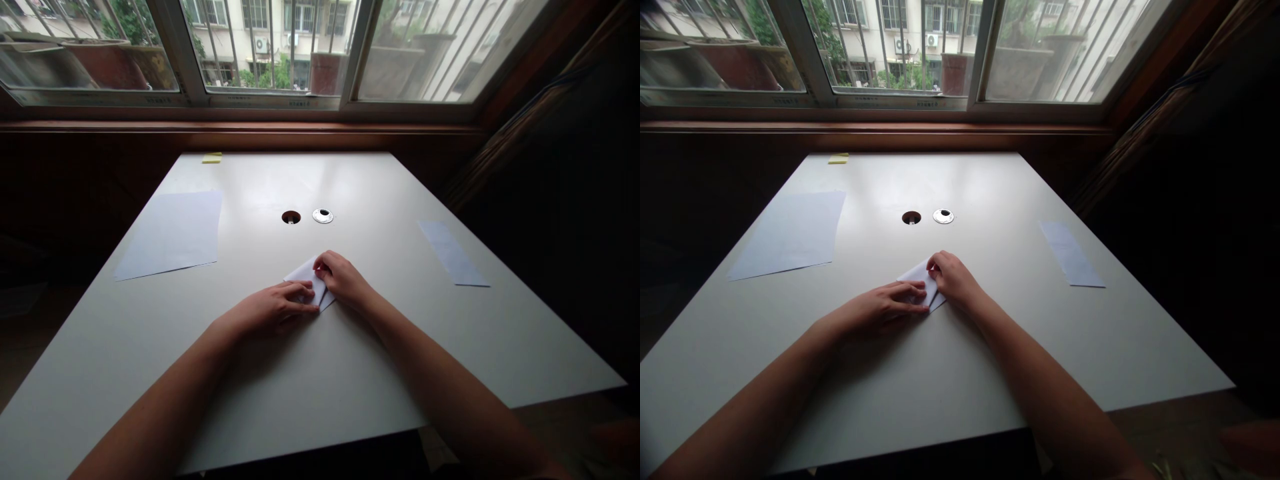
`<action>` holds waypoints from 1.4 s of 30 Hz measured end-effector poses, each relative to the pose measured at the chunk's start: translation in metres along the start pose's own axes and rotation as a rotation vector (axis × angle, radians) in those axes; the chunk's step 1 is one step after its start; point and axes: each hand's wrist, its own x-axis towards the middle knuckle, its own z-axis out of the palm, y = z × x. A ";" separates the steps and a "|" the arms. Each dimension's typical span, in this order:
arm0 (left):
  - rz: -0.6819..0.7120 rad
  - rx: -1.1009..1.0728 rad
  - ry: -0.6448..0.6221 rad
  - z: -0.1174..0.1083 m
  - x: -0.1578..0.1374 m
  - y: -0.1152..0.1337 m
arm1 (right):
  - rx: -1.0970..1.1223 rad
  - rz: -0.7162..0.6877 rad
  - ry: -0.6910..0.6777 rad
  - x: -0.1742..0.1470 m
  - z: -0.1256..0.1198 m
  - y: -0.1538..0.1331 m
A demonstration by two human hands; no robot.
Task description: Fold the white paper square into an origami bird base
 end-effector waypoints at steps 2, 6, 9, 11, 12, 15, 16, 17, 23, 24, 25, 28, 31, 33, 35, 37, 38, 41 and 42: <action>0.000 0.005 -0.011 0.000 0.000 0.000 | -0.003 0.002 -0.001 0.000 0.000 -0.001; -0.002 0.003 -0.021 -0.001 0.000 0.002 | -0.010 0.011 -0.009 0.000 0.000 0.000; -0.014 -0.004 -0.016 -0.001 0.000 0.002 | -0.010 0.005 -0.013 0.000 0.000 0.002; -0.012 -0.011 -0.015 -0.001 0.000 0.003 | -0.009 0.001 -0.011 0.000 0.000 0.003; -0.007 -0.013 -0.011 -0.001 0.000 0.003 | -0.009 0.002 -0.011 0.000 0.001 0.003; 0.000 -0.011 -0.003 0.000 0.000 0.003 | -0.016 0.007 -0.009 -0.001 0.001 0.002; -0.005 -0.007 -0.002 0.000 0.000 0.003 | -0.019 0.008 -0.008 -0.001 0.000 0.001; -0.011 -0.005 -0.003 0.000 0.000 0.004 | -0.024 0.009 -0.008 -0.001 0.000 0.001; -0.021 -0.004 0.002 -0.003 0.001 0.008 | -0.037 0.015 -0.008 0.000 0.000 0.001; -0.022 -0.006 0.005 -0.003 0.001 0.008 | -0.035 0.013 -0.008 0.000 0.000 0.002; -0.020 -0.008 0.009 -0.003 0.001 0.008 | -0.033 0.012 -0.008 0.000 0.000 0.002; -0.016 -0.014 0.017 -0.003 0.000 0.008 | -0.033 0.008 -0.005 -0.001 0.000 0.002; -0.019 -0.008 0.010 -0.003 0.000 0.007 | -0.037 0.011 -0.003 -0.001 0.001 0.001; -0.014 -0.002 0.011 -0.003 0.001 0.007 | -0.038 0.015 -0.003 -0.001 0.001 0.001; 0.000 0.002 0.023 -0.003 0.001 0.007 | -0.037 0.017 -0.003 -0.001 0.001 0.001; 0.004 0.007 0.031 -0.002 0.001 0.007 | -0.036 0.017 0.001 -0.001 0.001 0.001; 0.001 0.011 0.029 -0.002 0.001 0.007 | -0.034 0.017 0.002 -0.001 0.001 0.002; -0.005 0.016 0.022 -0.002 0.001 0.007 | -0.034 0.021 0.000 0.000 0.002 0.002; -0.004 0.017 0.020 -0.003 0.001 0.007 | -0.036 0.024 -0.003 0.000 0.001 0.001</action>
